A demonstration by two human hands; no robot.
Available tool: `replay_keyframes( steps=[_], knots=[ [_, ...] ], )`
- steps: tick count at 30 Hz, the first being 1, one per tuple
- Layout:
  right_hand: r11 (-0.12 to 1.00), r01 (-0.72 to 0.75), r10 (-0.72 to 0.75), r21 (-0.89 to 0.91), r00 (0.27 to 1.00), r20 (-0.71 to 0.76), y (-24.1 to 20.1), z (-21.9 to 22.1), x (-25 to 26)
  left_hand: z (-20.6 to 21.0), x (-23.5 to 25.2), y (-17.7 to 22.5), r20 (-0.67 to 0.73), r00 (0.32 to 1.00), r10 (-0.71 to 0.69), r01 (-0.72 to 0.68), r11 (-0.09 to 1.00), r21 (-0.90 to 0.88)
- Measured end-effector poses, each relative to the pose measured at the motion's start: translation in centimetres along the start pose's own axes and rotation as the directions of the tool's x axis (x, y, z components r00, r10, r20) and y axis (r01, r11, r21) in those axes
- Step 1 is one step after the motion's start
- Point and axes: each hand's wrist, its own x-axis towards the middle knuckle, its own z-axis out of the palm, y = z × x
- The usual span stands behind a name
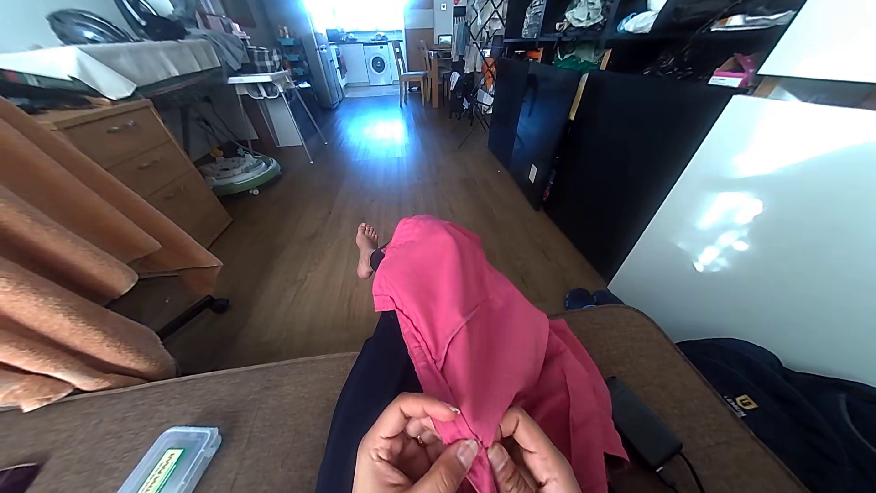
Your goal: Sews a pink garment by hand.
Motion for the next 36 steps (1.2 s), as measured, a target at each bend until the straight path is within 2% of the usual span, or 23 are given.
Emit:
replay_keyframes(
  steps=[9,17,26,36],
  knots=[
    [1.0,-0.003,0.003,0.006,1.0,0.002,-0.05,0.0,-0.01,-0.07,-0.18,0.12,0.003,1.0,0.009,-0.009,1.0,0.022],
    [1.0,-0.002,0.002,0.01,1.0,-0.029,0.05,0.15,-0.12,-0.42,-0.16,0.14,0.043,0.99,0.135,-0.141,0.964,0.224],
    [0.998,-0.004,0.006,0.056,0.999,-0.033,0.23,0.16,-0.15,-0.39,-0.14,-0.18,0.053,0.997,0.052,-0.056,0.997,0.062],
    [0.999,0.028,-0.03,-0.043,0.999,-0.03,0.01,0.16,-0.11,-0.38,0.0,0.12,0.006,1.0,0.025,-0.025,1.0,0.013]
  ],
)
